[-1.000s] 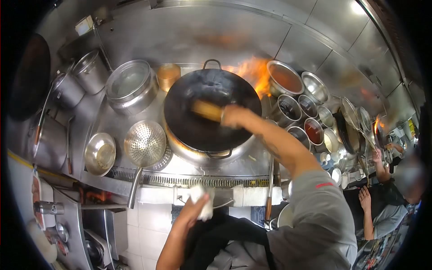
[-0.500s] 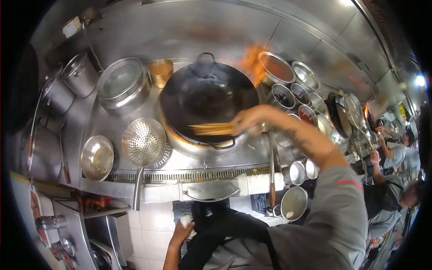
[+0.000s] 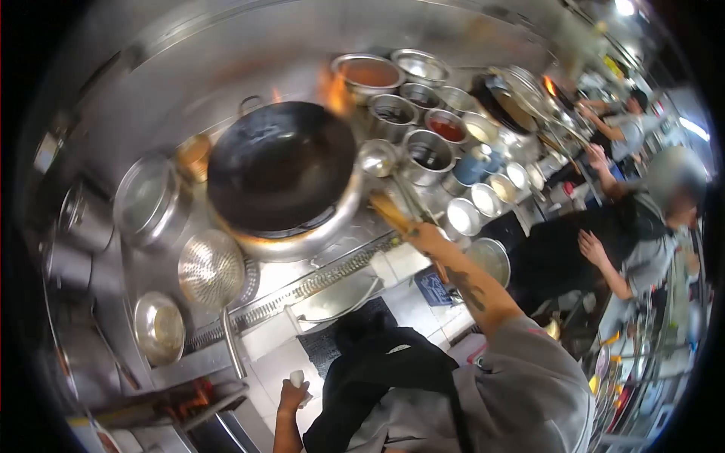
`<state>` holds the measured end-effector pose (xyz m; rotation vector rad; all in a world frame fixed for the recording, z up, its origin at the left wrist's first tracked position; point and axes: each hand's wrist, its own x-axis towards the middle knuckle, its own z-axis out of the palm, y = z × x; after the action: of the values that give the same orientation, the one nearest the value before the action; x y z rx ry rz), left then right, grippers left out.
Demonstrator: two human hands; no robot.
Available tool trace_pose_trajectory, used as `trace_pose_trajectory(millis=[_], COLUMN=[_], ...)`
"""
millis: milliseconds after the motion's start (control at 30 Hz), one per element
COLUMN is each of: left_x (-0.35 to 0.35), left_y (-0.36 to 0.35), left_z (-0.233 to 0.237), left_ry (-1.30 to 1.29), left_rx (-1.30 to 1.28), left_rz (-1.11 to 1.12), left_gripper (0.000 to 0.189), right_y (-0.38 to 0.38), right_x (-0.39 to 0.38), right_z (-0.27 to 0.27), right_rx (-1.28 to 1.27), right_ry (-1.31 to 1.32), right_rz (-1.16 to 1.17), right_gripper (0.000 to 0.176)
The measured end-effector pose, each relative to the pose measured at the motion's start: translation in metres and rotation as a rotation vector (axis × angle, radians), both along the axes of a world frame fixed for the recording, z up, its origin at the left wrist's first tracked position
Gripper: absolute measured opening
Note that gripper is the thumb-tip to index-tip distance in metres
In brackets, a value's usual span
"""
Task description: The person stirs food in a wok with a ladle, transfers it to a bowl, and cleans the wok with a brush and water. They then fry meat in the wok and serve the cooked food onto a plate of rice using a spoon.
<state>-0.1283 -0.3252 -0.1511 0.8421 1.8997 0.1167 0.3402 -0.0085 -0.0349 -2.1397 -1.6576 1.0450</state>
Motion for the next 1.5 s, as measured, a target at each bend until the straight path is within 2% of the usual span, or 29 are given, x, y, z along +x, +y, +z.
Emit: trace_pose_trajectory(millis=[67, 133, 200, 233, 267, 300, 333, 433, 500, 533, 600, 633, 733, 767, 800, 900, 1000, 1067, 1100, 1133, 1200, 1233, 1267, 1333, 1367, 1400, 1433, 1467, 1500], left_x=[0.002, -0.009, -0.007, -0.010, 0.020, 0.020, 0.032, 0.042, 0.056, 0.064, 0.081, 0.100, 0.152, 0.171, 0.198, 0.274, 0.348, 0.381, 0.392, 0.403, 0.413, 0.414, 0.416, 0.413, 0.416, 0.411, 0.413, 0.397, 0.404], left_y=[0.015, 0.006, 0.003, -0.001, 0.015, 0.004, 0.004, -0.019, -0.036, -0.041, -0.053, -0.050, -0.032, -0.024, -0.011, 0.028, 0.074, 0.108, 0.126, 0.140, 0.163, 0.169, 0.176, 0.188, 0.194, 0.199, 0.200, 0.234, 0.237], left_z=[0.005, -0.027, -0.044, -0.063, -0.002, -0.029, -0.022, -0.055, -0.055, -0.056, -0.056, -0.045, -0.050, -0.064, -0.048, -0.061, -0.036, -0.076, -0.108, -0.068, -0.089, -0.100, -0.118, -0.169, -0.183, -0.213, -0.175, -0.249, -0.234], left_ry=[0.016, 0.057, 0.098, 0.134, 0.048, 0.122, 0.120, 0.204, 0.219, 0.223, 0.231, 0.248, 0.169, 0.167, 0.087, -0.037, -0.038, 0.040, 0.154, 0.059, 0.093, 0.109, 0.120, 0.297, 0.400, 0.364, 0.217, 0.159, 0.324], left_rx=[0.004, 0.076, 0.089, 0.102, -0.042, -0.020, -0.047, 0.052, 0.118, 0.180, 0.295, 0.331, 0.647, 0.804, 0.749, 0.804, 0.672, 0.837, 1.016, 0.714, 0.665, 0.662, 0.661, 0.732, 0.708, 0.843, 0.571, 0.552, 0.457], left_rz=[-0.082, -0.137, -0.192, -0.287, -0.224, -0.225, -0.223, -0.217, -0.210, -0.228, -0.272, -0.239, -0.440, -0.583, -0.658, -0.805, -0.817, -0.750, -0.736, -0.681, -0.709, -0.747, -0.798, -0.967, -1.087, -0.998, -1.119, -1.175, -1.316], left_gripper=[0.068, 0.070, 0.074, 0.074, 0.072, 0.069, 0.069, 0.069, 0.069, 0.068, 0.067, 0.055, 0.051, 0.051, 0.057, 0.069, 0.083, 0.090, 0.092, 0.093, 0.095, 0.096, 0.097, 0.098, 0.092, 0.087, 0.085, 0.089, 0.091], right_y=[0.006, 0.015, 0.026, 0.036, 0.043, 0.051, 0.055, 0.001, -0.053, -0.095, -0.157, -0.194, -0.295, -0.335, -0.374, -0.457, -0.543, -0.628, -0.635, -0.639, -0.725, -0.735, -0.720, -0.712, -0.746, -0.790, -0.812, -0.811, -0.805], right_x=[0.005, -0.030, -0.076, -0.101, -0.119, -0.127, -0.128, -0.125, -0.102, -0.089, -0.054, -0.030, 0.035, 0.062, 0.087, 0.134, 0.172, 0.188, 0.175, 0.158, 0.150, 0.131, 0.096, 0.057, 0.044, 0.033, 0.015, 0.002, -0.014], right_z=[-0.017, 0.012, 0.056, 0.088, 0.106, 0.106, 0.110, 0.147, 0.129, 0.133, 0.063, 0.027, -0.036, -0.063, -0.083, -0.092, -0.114, -0.180, -0.147, -0.110, -0.162, -0.140, -0.073, -0.030, -0.057, -0.118, -0.154, -0.168, -0.168], right_rx=[0.097, 0.283, 0.492, 0.364, 0.221, 0.291, 0.379, 0.375, 0.281, 0.104, 0.000, 0.064, -0.341, -0.275, -0.205, -0.356, -0.331, -0.255, -0.304, -0.356, -0.376, -0.267, -0.154, -0.088, -0.264, -0.603, -0.820, -0.890, -0.797], right_ry=[-0.218, -0.456, -0.362, -0.415, -0.461, -0.423, -0.399, -0.291, 0.005, 0.148, 0.220, 0.198, -0.212, -0.133, -0.060, -0.191, -0.144, -0.069, -0.108, -0.144, -0.113, -0.053, 0.003, 0.096, 0.107, 0.117, 0.165, 0.208, 0.179], right_rz=[0.307, 0.366, 0.421, 0.509, 0.598, 0.628, 0.650, 0.691, 0.848, 0.789, 0.849, 0.811, 0.662, 0.599, 0.530, 0.390, 0.239, 0.030, -0.074, -0.174, -0.155, -0.276, -0.411, -0.673, -0.700, -0.631, -0.553, -0.537, -0.615], right_gripper=[0.037, 0.049, 0.058, 0.057, 0.056, 0.051, 0.046, 0.044, 0.048, 0.052, 0.053, 0.052, 0.044, 0.041, 0.038, 0.037, 0.038, 0.034, 0.034, 0.033, 0.030, 0.029, 0.029, 0.029, 0.030, 0.031, 0.032, 0.032, 0.033])
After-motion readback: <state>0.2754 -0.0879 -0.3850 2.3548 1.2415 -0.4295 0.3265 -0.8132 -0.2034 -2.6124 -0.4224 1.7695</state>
